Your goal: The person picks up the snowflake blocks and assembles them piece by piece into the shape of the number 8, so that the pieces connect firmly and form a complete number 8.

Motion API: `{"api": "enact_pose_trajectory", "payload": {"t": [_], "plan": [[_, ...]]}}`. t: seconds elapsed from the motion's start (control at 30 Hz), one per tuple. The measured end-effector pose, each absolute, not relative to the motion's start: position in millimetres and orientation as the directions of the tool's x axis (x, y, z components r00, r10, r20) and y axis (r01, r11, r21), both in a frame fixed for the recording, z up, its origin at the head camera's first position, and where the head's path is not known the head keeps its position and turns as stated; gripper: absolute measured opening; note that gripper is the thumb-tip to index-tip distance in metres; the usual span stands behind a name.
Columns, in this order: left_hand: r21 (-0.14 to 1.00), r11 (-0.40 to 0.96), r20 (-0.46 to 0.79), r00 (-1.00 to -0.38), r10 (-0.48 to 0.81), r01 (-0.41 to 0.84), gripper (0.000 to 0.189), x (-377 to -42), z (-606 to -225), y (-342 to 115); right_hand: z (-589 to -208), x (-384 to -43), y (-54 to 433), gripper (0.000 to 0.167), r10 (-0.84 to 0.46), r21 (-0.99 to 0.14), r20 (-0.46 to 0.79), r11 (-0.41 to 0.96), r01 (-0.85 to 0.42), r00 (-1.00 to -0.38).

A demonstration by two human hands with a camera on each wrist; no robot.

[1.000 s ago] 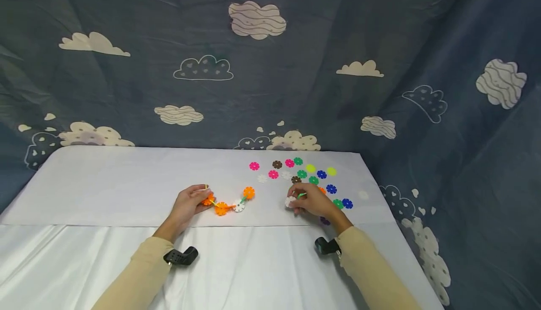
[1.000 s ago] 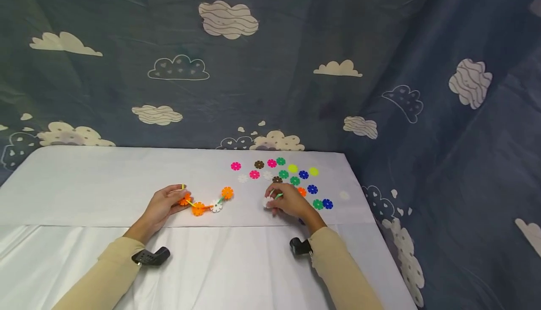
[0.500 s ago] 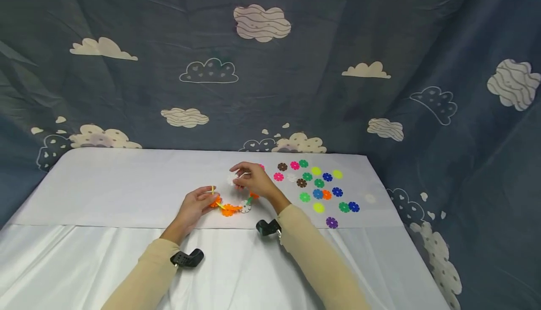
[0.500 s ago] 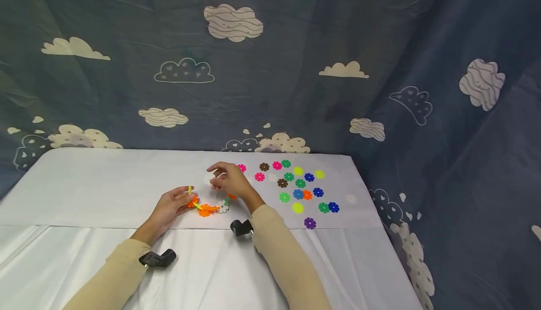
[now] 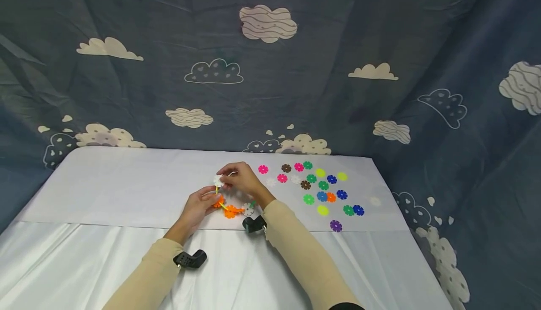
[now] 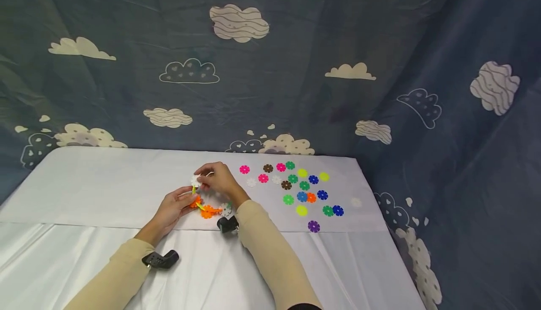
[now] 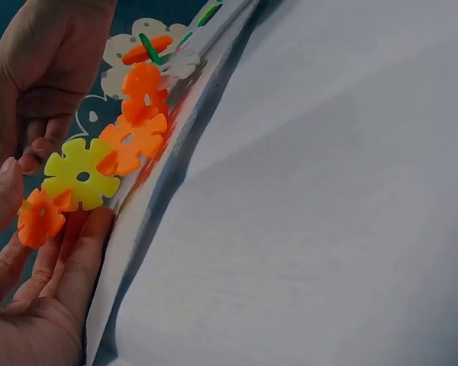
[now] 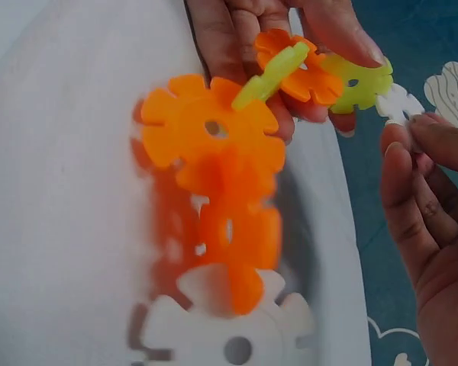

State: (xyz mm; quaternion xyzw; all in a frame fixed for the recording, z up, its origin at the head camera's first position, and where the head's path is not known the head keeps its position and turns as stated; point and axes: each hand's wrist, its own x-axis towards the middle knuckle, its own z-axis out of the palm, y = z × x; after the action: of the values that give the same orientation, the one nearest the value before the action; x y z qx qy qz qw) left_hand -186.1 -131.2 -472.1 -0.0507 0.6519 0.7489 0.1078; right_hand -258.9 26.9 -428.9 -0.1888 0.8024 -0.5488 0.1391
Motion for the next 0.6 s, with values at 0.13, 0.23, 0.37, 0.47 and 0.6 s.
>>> {"api": "enact_pose_trajectory", "payload": {"t": [0.13, 0.23, 0.37, 0.47, 0.6], "plan": [[0.964, -0.15, -0.204, -0.974, 0.102, -0.218, 0.043, -185.9, -471.0, -131.6, -429.1, -260.4, 26.9, 0.018, -0.477, -0.92, -0.02, 0.353, -0.171, -0.879], [0.965, -0.169, -0.187, -0.978, 0.089, -0.2, 0.039, -186.4, -472.3, -131.4, -430.5, -260.8, 24.3, 0.018, -0.477, -0.92, -0.029, 0.357, -0.163, -0.878], [0.966, -0.179, -0.182, -0.982, 0.048, -0.188, 0.036, -186.7, -475.4, -130.1, -432.0, -261.1, 19.3, 0.017, -0.464, -0.911, -0.05, 0.383, -0.15, -0.884], [0.968, -0.166, -0.189, -0.982, 0.02, -0.189, 0.036, -185.8, -476.0, -129.1, -432.7, -260.7, 17.2, 0.017, -0.469, -0.898, -0.051, 0.409, -0.165, -0.881], [0.969, -0.161, -0.189, -0.982, 0.0, -0.187, 0.033, -185.0, -476.0, -125.0, -433.3, -260.1, 19.7, 0.017, -0.5, -0.879, -0.04, 0.429, -0.207, -0.865]]}}
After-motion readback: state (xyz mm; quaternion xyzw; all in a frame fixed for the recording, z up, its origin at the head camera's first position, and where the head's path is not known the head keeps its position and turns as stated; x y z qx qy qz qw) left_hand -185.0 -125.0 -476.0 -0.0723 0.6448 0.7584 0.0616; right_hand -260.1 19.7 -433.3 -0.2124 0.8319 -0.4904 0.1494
